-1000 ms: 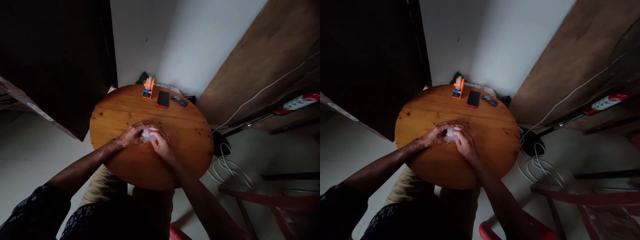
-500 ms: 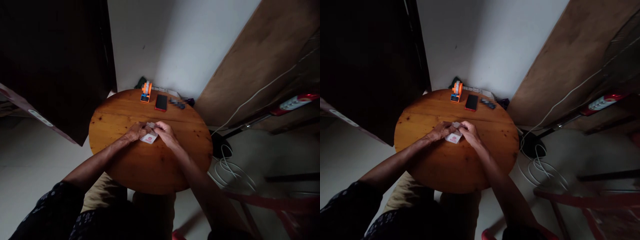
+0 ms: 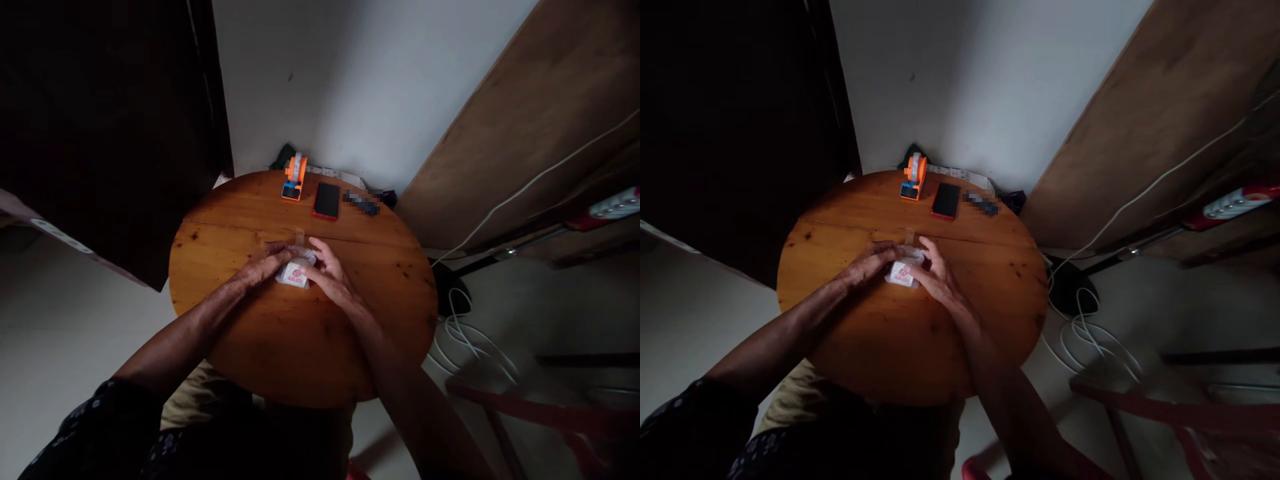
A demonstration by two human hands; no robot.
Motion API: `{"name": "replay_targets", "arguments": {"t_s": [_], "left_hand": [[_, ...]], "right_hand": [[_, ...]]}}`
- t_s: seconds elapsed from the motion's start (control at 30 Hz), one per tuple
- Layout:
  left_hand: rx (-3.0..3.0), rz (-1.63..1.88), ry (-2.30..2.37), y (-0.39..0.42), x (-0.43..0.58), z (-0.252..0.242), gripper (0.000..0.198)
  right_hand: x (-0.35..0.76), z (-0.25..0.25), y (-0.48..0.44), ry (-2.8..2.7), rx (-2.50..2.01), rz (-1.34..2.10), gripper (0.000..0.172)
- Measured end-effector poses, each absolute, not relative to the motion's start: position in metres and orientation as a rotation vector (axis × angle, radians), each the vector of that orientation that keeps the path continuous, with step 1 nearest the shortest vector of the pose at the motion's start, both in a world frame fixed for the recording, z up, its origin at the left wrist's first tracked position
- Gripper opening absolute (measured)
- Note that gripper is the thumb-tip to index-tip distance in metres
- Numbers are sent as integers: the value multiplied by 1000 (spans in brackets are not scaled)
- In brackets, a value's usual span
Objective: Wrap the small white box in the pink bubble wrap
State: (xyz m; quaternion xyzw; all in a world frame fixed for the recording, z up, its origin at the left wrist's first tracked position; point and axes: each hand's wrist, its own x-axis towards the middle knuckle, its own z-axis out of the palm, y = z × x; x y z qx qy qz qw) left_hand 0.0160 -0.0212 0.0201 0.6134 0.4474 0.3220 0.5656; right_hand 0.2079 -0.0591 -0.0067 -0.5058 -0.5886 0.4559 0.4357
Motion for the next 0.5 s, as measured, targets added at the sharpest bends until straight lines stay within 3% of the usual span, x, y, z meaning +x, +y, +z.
{"name": "replay_targets", "arguments": {"t_s": [0.23, 0.5], "left_hand": [[1363, 656, 745, -22, 9, 21, 56], [1221, 739, 732, -18, 14, 7, 80]], "right_hand": [[208, -6, -60, -1451, -1293, 1055, 77], [198, 0, -77, -1647, -1331, 746, 67]]}}
